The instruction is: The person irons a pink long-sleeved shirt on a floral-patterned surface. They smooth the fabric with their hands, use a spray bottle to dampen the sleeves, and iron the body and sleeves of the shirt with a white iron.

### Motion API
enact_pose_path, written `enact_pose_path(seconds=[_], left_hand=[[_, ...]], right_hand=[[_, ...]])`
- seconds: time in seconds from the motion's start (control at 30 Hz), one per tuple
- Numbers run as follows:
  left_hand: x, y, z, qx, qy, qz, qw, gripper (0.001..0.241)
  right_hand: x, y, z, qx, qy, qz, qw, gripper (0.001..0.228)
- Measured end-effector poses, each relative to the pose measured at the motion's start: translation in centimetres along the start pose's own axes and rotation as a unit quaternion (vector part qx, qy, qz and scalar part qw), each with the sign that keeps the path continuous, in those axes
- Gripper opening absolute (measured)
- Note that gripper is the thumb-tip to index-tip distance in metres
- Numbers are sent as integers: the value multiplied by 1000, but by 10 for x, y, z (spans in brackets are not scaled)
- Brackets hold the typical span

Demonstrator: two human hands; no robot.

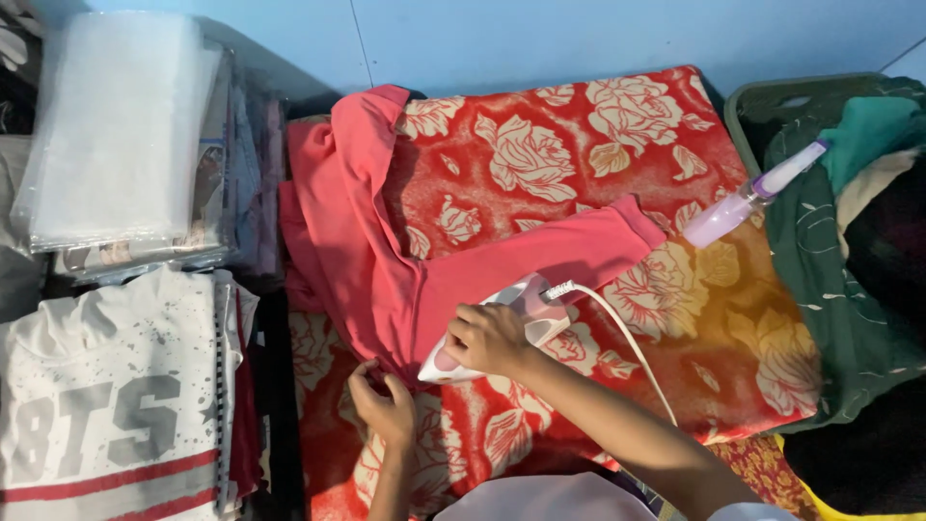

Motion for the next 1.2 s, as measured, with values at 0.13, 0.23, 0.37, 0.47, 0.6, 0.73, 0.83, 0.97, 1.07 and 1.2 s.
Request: enact_pose_path(seconds=[0.13, 0.23, 0.37, 0.47, 0.6, 0.73, 0.83, 0.97, 1.07, 1.2], left_hand=[[0, 0, 1, 2, -11, -4, 1000, 21], [1, 1, -2, 5, 0, 0, 1000, 20], [2, 2, -4, -2, -5, 11, 1000, 19], [0, 2, -6, 7, -2, 2, 1000, 20], [-2, 2, -6, 6, -4, 8, 1000, 18], [-2, 2, -3, 7, -6, 18, 1000, 19], [-2, 3, -3, 17, 0, 20, 1000, 19], [-1, 2, -3, 15, -13, 20, 1000, 19], [0, 3, -6, 13, -18, 24, 999, 19], [0, 2, -3, 13, -6, 16, 1000, 21]], right_hand=[[8, 6, 28, 35, 12, 31, 999, 15], [-7, 23, 100, 27, 2, -11, 1000, 21], [34, 43, 173, -32, 102, 30, 994, 24], [34, 62, 220, -152, 136, 3, 979, 24], [19, 64, 209, -190, 142, -40, 971, 20], [5, 37, 121, -70, 25, -40, 996, 16], [-13, 27, 39, 37, -27, -9, 999, 28], [13, 11, -6, 39, -35, 25, 998, 13], [2, 20, 22, 77, -44, 20, 996, 19], [14, 36, 119, -11, 23, 19, 999, 15]])
Point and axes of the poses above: each hand's wrist, its own y-axis away from the middle knuckle, its own x-axis out of the back of the hand, z = x × y, the point moved 5 cm from there along -y, towards the middle knuckle, and after that the axes turned 4 degrees about -z, right-handed, at the moved point
